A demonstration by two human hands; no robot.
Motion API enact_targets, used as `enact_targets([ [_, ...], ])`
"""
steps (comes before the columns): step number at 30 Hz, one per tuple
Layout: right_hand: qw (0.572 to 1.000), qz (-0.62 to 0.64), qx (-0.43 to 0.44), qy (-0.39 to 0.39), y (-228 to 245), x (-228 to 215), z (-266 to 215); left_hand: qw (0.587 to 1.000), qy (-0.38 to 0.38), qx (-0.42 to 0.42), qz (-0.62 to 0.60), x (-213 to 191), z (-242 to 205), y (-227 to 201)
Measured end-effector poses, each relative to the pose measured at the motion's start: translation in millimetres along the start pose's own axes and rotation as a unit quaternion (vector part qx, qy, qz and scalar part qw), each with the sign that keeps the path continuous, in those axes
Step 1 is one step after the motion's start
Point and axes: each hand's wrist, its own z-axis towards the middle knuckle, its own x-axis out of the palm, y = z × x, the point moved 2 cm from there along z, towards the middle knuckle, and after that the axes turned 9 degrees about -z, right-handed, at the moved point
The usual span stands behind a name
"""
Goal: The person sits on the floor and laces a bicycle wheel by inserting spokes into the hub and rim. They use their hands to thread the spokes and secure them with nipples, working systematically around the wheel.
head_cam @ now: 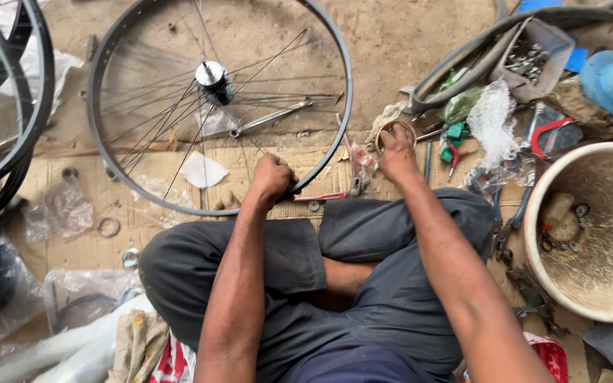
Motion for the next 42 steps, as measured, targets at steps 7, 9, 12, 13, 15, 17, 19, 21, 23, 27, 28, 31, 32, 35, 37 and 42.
enact_targets([
  [7, 0.987, -0.147, -0.048, 0.035, -16, 29, -15, 1.000, -0.010, 0.001, 0.000, 18, -2, -2],
  [9, 0.975, -0.191, -0.099, -0.049, -24, 45, -6, 1.000, -0.015, 0.011, 0.004, 19, -1, -4],
  [12, 0.956, -0.240, -0.128, -0.109, -29, 60, -6, 1.000, -0.024, 0.016, -0.002, 14, 0, 4],
  [13, 0.963, -0.212, -0.122, -0.110, -30, 62, -8, 1.000, -0.016, 0.018, 0.012, 13, 3, 6],
  [15, 0.974, -0.156, -0.112, -0.118, -31, 52, 0, 0.999, -0.020, 0.012, 0.023, 11, 1, 9],
  [17, 0.988, -0.127, -0.076, -0.047, -25, 37, 4, 0.999, -0.046, -0.002, 0.019, 14, 0, 4],
  [19, 0.994, -0.100, -0.050, -0.009, -21, 26, 2, 0.998, -0.055, 0.005, 0.023, 17, -3, 0],
  [21, 0.996, -0.075, -0.040, -0.010, -21, 16, 6, 0.998, -0.060, 0.009, 0.028, 17, -5, -1],
  [23, 0.997, -0.052, -0.041, -0.036, -18, 14, 8, 0.998, -0.055, 0.013, 0.034, 16, -7, -2],
  [27, 0.976, 0.167, 0.125, -0.064, -34, -5, 7, 0.999, -0.050, 0.018, 0.007, 18, -7, -6],
  [28, 0.937, 0.306, 0.157, -0.063, -37, -12, 4, 0.999, -0.053, 0.012, 0.001, 18, -7, -4],
  [31, 0.741, 0.649, 0.167, -0.050, -46, -41, -13, 1.000, -0.027, 0.009, -0.003, 20, -1, 0],
  [32, 0.674, 0.728, 0.119, -0.041, -48, -55, -22, 1.000, -0.012, 0.012, -0.001, 20, 2, 1],
  [35, 0.551, 0.829, 0.086, -0.039, -37, -83, -35, 0.999, -0.006, -0.006, -0.040, 22, 7, 5],
  [37, 0.524, 0.845, 0.105, -0.031, -20, -84, -43, 0.999, 0.015, 0.011, -0.035, 24, 7, 4],
  [42, 0.606, 0.788, 0.110, 0.008, 51, -43, -68, 0.999, -0.024, -0.013, -0.038, 25, -3, -3],
])
